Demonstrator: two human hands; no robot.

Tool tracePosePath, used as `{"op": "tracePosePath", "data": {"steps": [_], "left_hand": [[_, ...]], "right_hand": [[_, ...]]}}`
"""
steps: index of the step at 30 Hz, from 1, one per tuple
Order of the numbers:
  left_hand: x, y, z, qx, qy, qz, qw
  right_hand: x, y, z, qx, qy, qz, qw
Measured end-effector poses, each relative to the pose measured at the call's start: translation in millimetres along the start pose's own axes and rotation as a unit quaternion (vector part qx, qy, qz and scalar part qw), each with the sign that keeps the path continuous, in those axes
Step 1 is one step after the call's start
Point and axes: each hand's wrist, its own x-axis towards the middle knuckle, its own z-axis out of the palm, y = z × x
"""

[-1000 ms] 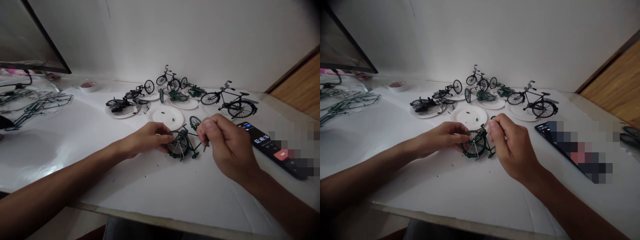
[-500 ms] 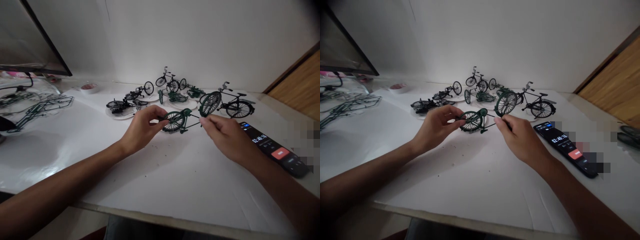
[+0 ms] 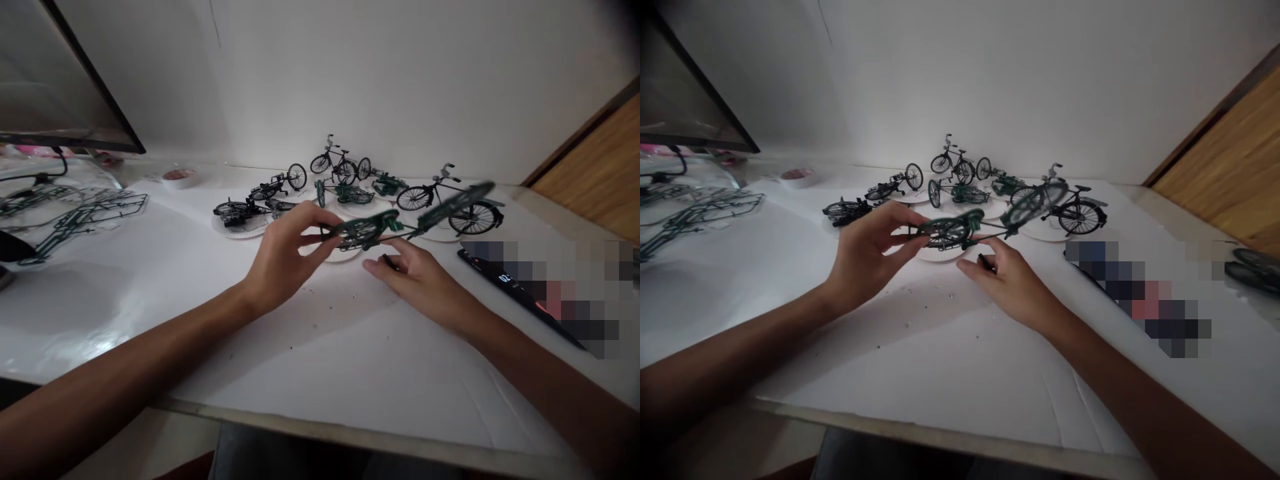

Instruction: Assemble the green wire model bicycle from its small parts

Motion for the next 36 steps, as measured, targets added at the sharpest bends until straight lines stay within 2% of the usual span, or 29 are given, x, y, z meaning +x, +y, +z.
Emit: {"op": "tracePosePath", "data": {"steps": [2,3,5,8,12,15,18,21,24,27,29,32,36], "left_hand": [[2,1,2.7,-0.095,0.035,-0.12,0.988],[2,1,3.7,-0.136,0.035,-0.168,0.976],[3,1,4.6,-0.197,-0.001,-0.243,0.95],[2,0,3.4,-0.253,-0.065,-0.301,0.917],[3,2,-0.4,-0.264,-0.144,-0.327,0.896],[5,10,-3.9,-0.198,-0.216,-0.318,0.902],[-2,23,-10.9,-0.167,-0.251,-0.307,0.903],[-22,39,-24.6,-0.132,-0.232,-0.31,0.912],[-50,54,-42.9,-0.034,-0.2,-0.309,0.929],[-77,65,-60.5,0.096,-0.165,-0.256,0.948],[-89,72,-69.4,0.195,-0.134,-0.208,0.949],[-95,90,-75.6,0.307,-0.119,-0.112,0.938],[-74,114,-67.0,0.333,-0.158,-0.011,0.93]], "right_hand": [[1,-1,-1,0.043,0.014,-0.01,0.999],[1,-2,-2,0.054,0.019,-0.011,0.998],[1,-2,-5,0.064,0.034,-0.001,0.997],[1,-2,-9,0.084,0.045,0.021,0.995],[0,0,-13,0.086,0.015,0.032,0.996],[-1,0,-17,0.076,-0.015,0.046,0.996],[-6,-5,-19,0.089,-0.059,0.064,0.992],[-14,-15,-14,0.077,-0.116,0.067,0.988],[-17,-27,0,0.012,-0.178,0.048,0.983],[-13,-34,17,-0.039,-0.208,0.001,0.977],[-9,-36,25,-0.058,-0.225,-0.034,0.972],[-3,-40,25,-0.116,-0.21,-0.068,0.969],[6,-39,1,-0.218,-0.076,-0.107,0.967]]}}
